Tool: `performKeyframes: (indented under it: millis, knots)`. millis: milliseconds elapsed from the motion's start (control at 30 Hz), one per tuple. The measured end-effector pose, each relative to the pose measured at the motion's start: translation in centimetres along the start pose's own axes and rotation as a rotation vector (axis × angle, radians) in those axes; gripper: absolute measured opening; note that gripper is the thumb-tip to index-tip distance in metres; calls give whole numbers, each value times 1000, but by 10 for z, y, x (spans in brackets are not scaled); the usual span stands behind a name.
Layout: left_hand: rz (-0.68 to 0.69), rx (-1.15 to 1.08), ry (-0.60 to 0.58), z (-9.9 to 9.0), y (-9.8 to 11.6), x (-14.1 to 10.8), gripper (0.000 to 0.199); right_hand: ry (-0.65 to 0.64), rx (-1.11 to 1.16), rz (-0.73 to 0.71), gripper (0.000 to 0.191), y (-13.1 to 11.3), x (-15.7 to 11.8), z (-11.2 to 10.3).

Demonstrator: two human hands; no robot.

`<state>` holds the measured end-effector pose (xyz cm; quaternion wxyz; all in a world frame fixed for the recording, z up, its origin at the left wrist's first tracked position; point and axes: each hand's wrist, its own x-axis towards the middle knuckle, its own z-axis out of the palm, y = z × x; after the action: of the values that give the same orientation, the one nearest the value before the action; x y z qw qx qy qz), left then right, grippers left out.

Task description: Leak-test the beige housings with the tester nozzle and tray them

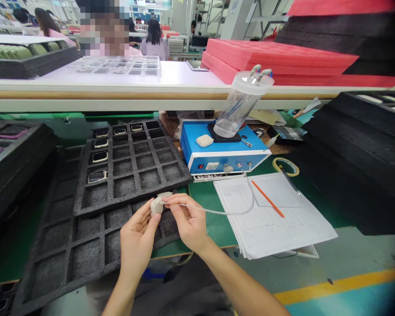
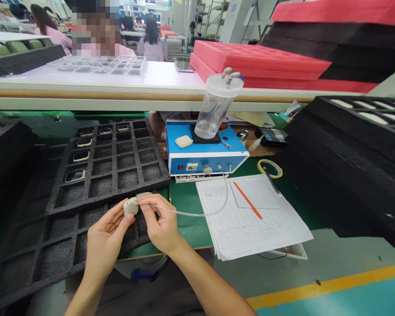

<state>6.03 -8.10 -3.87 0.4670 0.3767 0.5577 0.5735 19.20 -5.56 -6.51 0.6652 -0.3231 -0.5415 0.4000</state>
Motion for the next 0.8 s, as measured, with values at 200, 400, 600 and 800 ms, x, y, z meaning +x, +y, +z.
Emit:
performKeyframes:
  millis: [200,400,600,800]
  knots:
    - [-1,0,-3,0,1,0,53,2,-3,-7,13,-1,1,1]
    - [47,61,-23,-1,-4,0,52,-3,-22,-11,13,-2,1,0]
    - [357,617,-102,2,6,-7,36,364,-13,-83,10,-6,-5,-2]
    - [481,1085,-391,9,6,-20,29,421,-47,7,12,-9,-7,-5]
